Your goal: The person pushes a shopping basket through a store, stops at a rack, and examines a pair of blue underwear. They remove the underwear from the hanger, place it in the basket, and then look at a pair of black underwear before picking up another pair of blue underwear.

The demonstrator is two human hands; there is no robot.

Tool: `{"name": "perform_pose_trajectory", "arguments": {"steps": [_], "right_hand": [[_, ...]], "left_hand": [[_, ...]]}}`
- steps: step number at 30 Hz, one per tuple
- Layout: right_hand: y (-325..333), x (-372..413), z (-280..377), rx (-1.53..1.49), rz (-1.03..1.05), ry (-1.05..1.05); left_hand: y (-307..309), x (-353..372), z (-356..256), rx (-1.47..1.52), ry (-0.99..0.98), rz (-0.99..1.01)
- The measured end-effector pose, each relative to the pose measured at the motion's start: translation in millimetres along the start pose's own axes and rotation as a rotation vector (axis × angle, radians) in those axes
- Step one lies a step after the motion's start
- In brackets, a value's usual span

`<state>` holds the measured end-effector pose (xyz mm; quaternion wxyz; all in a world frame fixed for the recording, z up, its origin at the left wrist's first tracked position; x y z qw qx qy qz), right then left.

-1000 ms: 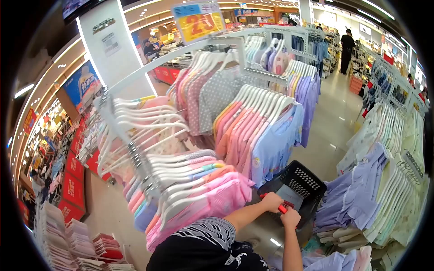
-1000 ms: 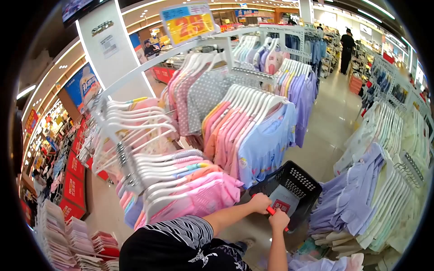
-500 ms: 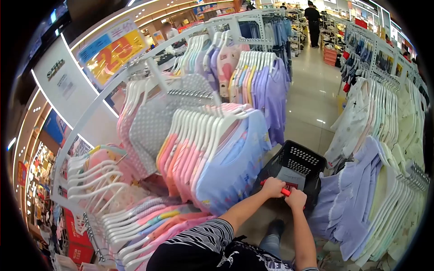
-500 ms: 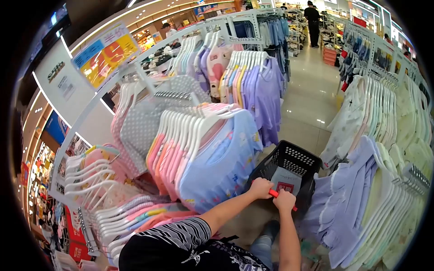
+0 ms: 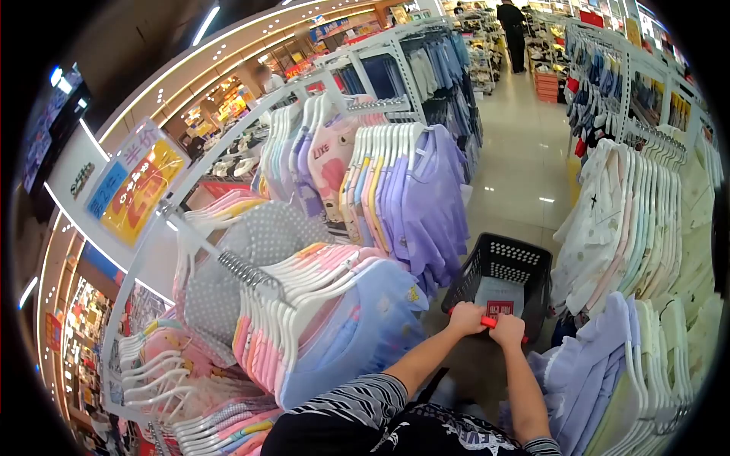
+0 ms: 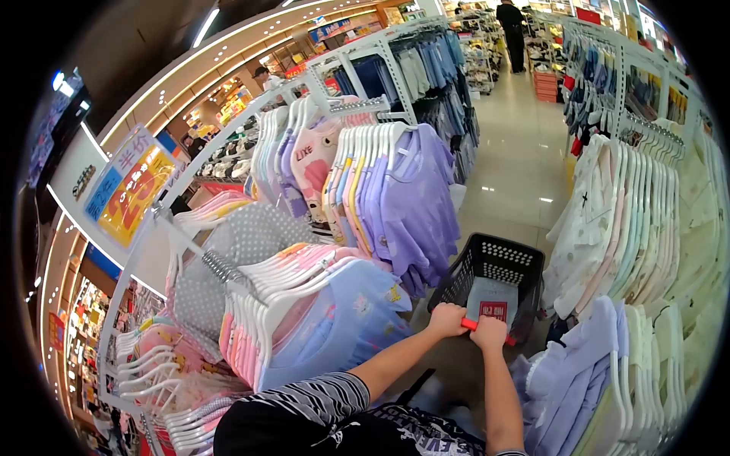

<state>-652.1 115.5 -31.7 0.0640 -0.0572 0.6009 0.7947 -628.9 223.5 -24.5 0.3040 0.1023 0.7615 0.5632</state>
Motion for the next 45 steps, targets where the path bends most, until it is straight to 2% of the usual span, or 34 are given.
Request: {"name": "perform_pose_trajectory", "arguments": {"steps": [9, 14, 17, 20, 25, 26, 29, 31, 34, 36, 37, 39, 41, 43, 45], "right_hand": [[-5.3, -81.3, -42.6, -0.014, -0.028, 0.025], [-6.9, -144.4, -53.1, 0.011, 0.041, 0.055], [-6.2, -177.2, -61.3, 0.015, -0.006, 0.046], [-9.4, -219.1, -72.9, 0.068, 0.017, 0.061], [-20.5, -272.4, -91.7, 0.046, -0.004, 0.067], [-20.1, -279.2, -91.2, 0.058, -0.004, 0.072], [-21.7, -297.1, -95.4, 0.056, -0.002, 0.072], [-22.8, -303.9, -100.4, 0.074, 0.039, 0.055], [-19.1, -321.4, -101.0, 0.051, 0.025, 0.050], [-20.9, -332.1, -102.3, 0.042, 0.043, 0.068], [-23.8, -336.8, -105.1, 0.039, 0.064, 0.079], [-24.7, -341.8, -106.5, 0.062, 0.055, 0.117], [-24.2, -354.6, -108.9, 0.048, 0.057, 0.043], [-26.3, -363.1, -107.7, 0.040, 0.045, 0.083], [-28.2, -375.4, -112.4, 0.057, 0.069, 0.056]], "left_hand": [[-24.0, -78.8, 11.1, 0.038, 0.015, -0.109], [-38.8, -131.7, 37.3, 0.064, 0.012, -0.126], [-45.5, -163.5, 46.6, 0.086, 0.003, -0.076], [-56.3, -199.1, 63.1, 0.151, 0.018, -0.149], [-61.3, -244.2, 81.1, 0.229, -0.077, -0.240], [-67.5, -249.2, 86.3, 0.224, -0.064, -0.171], [-62.4, -257.2, 94.7, 0.250, -0.089, -0.214], [-55.2, -254.4, 102.7, 0.344, -0.032, -0.161], [-25.0, -250.9, 117.7, 0.458, 0.027, -0.258], [-5.3, -252.3, 142.8, 0.727, 0.246, -0.369], [-0.8, -252.6, 159.1, 0.856, 0.482, -0.290], [35.7, -259.8, 189.1, 1.019, 0.666, -0.484], [91.5, -264.9, 207.2, 0.892, 0.564, -0.824], [126.6, -263.0, 223.0, 0.904, 0.651, -0.975], [127.2, -257.1, 245.5, 1.015, 0.795, -0.950]]}}
Point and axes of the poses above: each hand's wrist, its own x-axis away from the middle knuckle, its own y-axis out of the back of the hand, z = x × y, the point moved 7 cm from there along -x, towards the middle knuckle, and after that the axes turned 9 degrees about -z, right-handed, at the moved point
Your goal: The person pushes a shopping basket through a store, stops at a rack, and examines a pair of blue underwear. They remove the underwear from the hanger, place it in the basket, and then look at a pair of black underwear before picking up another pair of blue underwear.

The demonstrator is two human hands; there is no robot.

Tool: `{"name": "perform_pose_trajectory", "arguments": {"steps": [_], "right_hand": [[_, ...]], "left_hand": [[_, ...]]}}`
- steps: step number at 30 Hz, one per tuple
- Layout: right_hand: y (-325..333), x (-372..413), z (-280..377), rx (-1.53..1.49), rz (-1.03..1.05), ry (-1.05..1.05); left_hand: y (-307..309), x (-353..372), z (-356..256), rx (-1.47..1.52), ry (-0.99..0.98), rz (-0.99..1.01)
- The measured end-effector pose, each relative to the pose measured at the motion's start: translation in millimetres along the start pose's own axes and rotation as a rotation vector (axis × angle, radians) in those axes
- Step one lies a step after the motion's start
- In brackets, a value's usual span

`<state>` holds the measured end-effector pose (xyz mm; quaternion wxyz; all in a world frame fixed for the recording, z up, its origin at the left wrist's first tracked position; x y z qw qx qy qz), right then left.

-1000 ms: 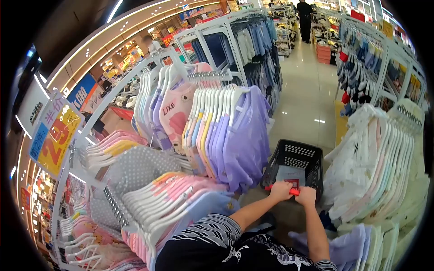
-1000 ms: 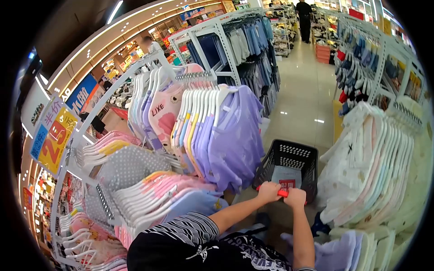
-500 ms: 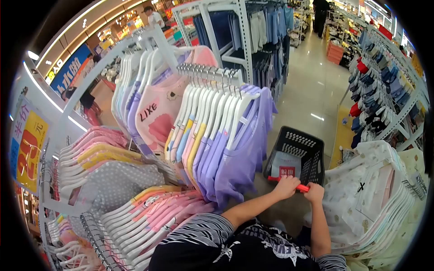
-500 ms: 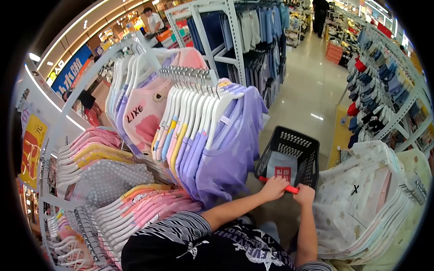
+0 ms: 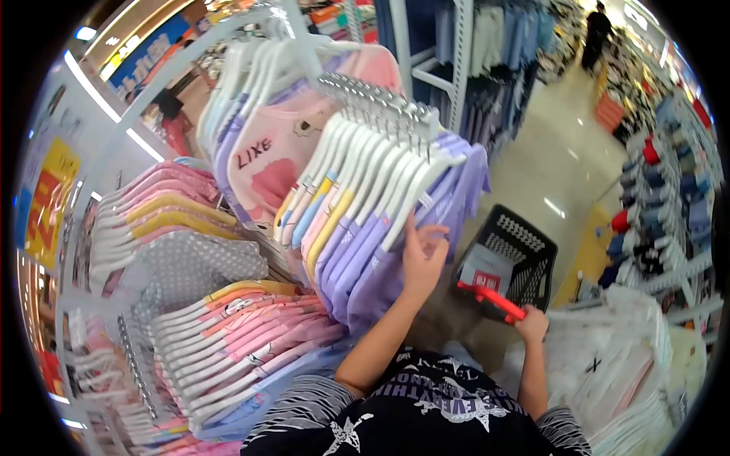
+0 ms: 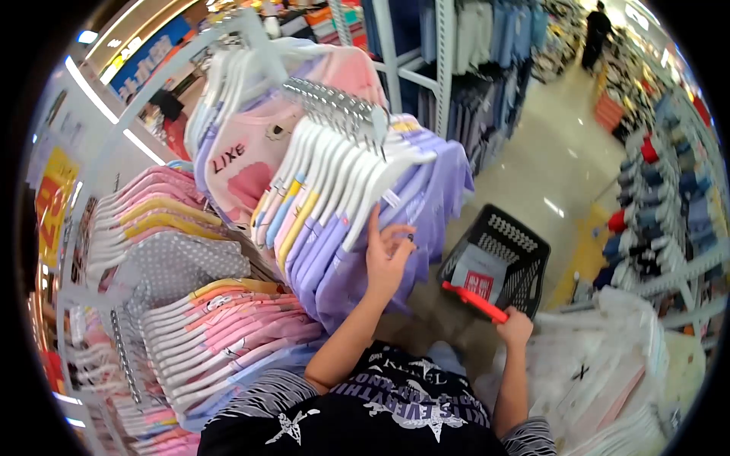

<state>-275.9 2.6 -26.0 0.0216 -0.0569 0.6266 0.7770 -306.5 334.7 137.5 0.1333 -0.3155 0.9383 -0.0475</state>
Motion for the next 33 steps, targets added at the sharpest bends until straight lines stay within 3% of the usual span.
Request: {"name": "perform_pose_trajectory", "arguments": {"steps": [1, 2, 4, 9, 14, 22, 29, 33], "right_hand": [[-3.5, -7.5, -2.6, 0.003, -0.006, 0.018], [-2.0, -14.2, -1.5, -0.007, 0.007, 0.046], [-8.3, -29.1, -7.8, -0.020, -0.010, 0.082], [3.4, -71.3, -5.0, -0.046, -0.002, 0.097], [0.7, -121.1, -16.2, -0.088, 0.013, 0.150], [-15.2, -191.7, -41.2, -0.079, -0.101, 0.221], [-13.4, -212.5, -38.6, -0.115, -0.091, 0.220], [-7.0, -215.0, -34.0, -0.094, -0.083, 0.189]], "left_hand": [[3.9, -6.9, 11.7, 0.130, 0.091, -0.047], [7.0, -12.9, 13.6, 0.139, 0.062, -0.085], [1.4, -21.1, 30.1, 0.100, 0.219, -0.017], [-12.1, -26.7, 34.7, 0.094, 0.090, -0.056], [-1.9, -19.5, 36.5, 0.047, 0.112, -0.387], [-6.5, 21.1, 46.0, -0.007, 0.090, -0.456], [33.2, 90.4, 91.9, 0.041, 0.262, -0.635], [28.9, 85.6, 110.5, 0.059, 0.317, -0.674]]}}
Point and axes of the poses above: each hand's wrist, its own x-axis away from the middle knuckle, its own y-axis out of the back of the hand, z = x × y, the point moved 7 cm from there along -x, towards the middle knuckle, and after that the axes turned 9 degrees about -z, right-handed, at the moved point
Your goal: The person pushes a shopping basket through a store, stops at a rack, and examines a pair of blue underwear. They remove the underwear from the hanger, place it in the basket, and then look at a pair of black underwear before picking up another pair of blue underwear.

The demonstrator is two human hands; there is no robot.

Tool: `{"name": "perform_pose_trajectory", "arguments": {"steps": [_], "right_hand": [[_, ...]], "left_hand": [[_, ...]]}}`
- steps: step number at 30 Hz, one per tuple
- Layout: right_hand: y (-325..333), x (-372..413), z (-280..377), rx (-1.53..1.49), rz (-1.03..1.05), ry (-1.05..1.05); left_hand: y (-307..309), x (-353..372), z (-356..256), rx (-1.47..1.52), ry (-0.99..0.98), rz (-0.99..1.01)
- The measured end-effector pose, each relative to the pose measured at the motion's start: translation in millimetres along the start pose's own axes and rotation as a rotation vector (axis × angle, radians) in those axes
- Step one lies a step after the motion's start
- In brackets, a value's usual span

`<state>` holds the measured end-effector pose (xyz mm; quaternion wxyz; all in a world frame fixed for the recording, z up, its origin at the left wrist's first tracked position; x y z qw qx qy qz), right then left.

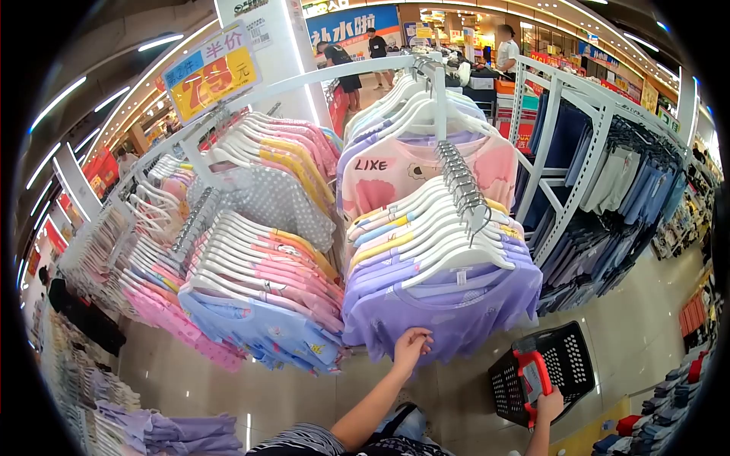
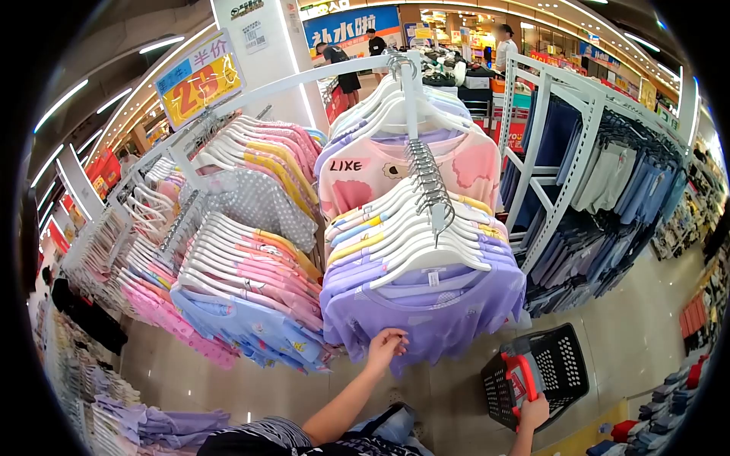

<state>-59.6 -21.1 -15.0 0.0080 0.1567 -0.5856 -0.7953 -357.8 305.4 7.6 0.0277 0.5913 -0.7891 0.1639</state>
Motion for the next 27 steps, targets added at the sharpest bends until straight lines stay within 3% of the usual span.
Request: {"name": "perform_pose_trajectory", "arguments": {"steps": [11, 17, 22, 27], "right_hand": [[-3.0, -4.3, -4.5, 0.055, -0.034, 0.026], [-1.7, -6.7, -4.3, 0.054, -0.059, 0.006], [-1.8, -7.1, -2.6, 0.068, -0.036, -0.010], [-9.1, -5.2, -9.3, 0.079, -0.090, 0.009]], "left_hand": [[-85.2, 43.2, 60.8, -0.061, 0.178, 0.377], [-56.4, 15.4, -13.7, -0.187, -0.294, 0.106], [-50.8, 28.2, -132.6, -0.406, -0.921, -0.179], [-51.0, 17.6, -151.8, -0.443, -0.900, -0.216]]}}
Point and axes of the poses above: each hand's wrist, its own x-axis away from the middle knuckle, its own y-axis out of the back of the hand, z = x × y, the point moved 7 cm from there along -x, towards the middle knuckle, and after that the axes turned 9 degrees about -z, right-handed, at the moved point
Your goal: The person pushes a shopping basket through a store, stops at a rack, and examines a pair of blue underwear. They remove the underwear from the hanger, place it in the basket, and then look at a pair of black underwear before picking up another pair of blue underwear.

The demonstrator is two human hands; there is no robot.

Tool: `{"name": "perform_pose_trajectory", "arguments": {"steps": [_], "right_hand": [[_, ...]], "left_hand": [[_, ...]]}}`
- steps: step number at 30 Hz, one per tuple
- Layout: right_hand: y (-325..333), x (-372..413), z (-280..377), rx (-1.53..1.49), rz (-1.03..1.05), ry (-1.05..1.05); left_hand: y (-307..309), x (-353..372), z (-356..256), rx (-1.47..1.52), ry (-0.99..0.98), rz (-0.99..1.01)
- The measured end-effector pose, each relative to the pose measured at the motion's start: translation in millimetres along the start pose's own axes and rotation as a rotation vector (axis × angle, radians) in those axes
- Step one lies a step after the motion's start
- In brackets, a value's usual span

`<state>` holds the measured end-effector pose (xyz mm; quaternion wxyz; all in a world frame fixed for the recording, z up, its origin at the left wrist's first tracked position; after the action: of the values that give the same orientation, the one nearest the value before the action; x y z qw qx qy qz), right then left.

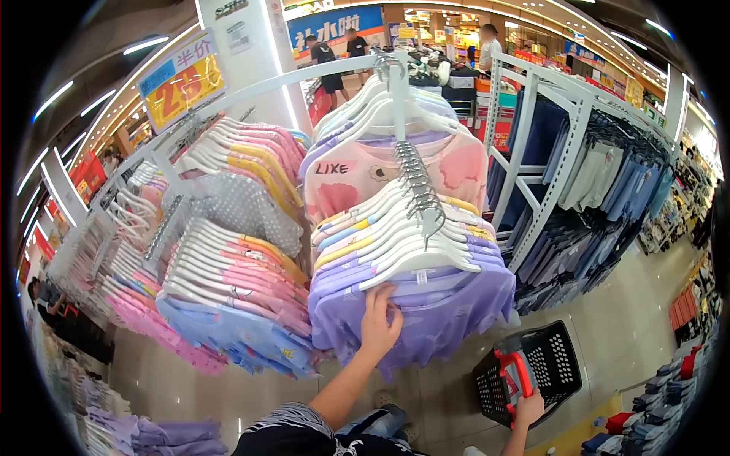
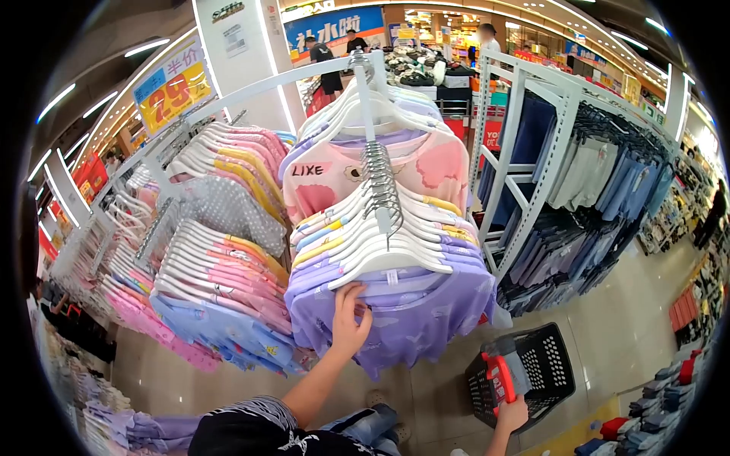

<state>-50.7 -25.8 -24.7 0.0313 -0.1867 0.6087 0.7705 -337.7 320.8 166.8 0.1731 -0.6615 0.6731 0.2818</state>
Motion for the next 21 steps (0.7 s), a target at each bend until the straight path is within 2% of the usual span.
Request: {"name": "perform_pose_trajectory", "arguments": {"steps": [2, 3, 9, 14, 19, 21], "right_hand": [[0.9, 1.7, -0.1, 0.001, 0.017, -0.024], [2.1, 1.2, 1.4, -0.005, 0.034, -0.030], [-1.5, 6.3, 3.3, -0.031, 0.011, -0.050], [2.0, 5.0, 11.0, -0.014, 0.023, -0.060], [7.8, 6.1, 17.4, 0.014, 0.082, -0.054], [9.8, 5.2, 18.8, 0.025, 0.111, -0.042]], "left_hand": [[-9.6, 1.5, 4.1, -0.173, -0.088, 0.109], [-12.8, 1.4, 7.0, -0.156, -0.092, 0.118], [-21.6, -7.2, 3.7, -0.276, -0.275, 0.032], [-22.8, -5.2, 25.1, -0.218, -0.195, 0.069], [-15.2, -3.1, 26.7, -0.100, -0.286, 0.184], [-9.7, -6.6, 20.8, -0.080, -0.243, 0.219]]}}
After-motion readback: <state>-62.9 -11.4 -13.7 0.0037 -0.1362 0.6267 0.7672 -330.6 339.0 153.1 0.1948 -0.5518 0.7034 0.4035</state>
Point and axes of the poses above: each hand's wrist, its own x-axis away from the middle knuckle, its own y-axis out of the back of the hand, z = x × y, the point moved 7 cm from there along -x, towards the middle knuckle, and after that the axes turned 9 degrees about -z, right-handed, at the moved point
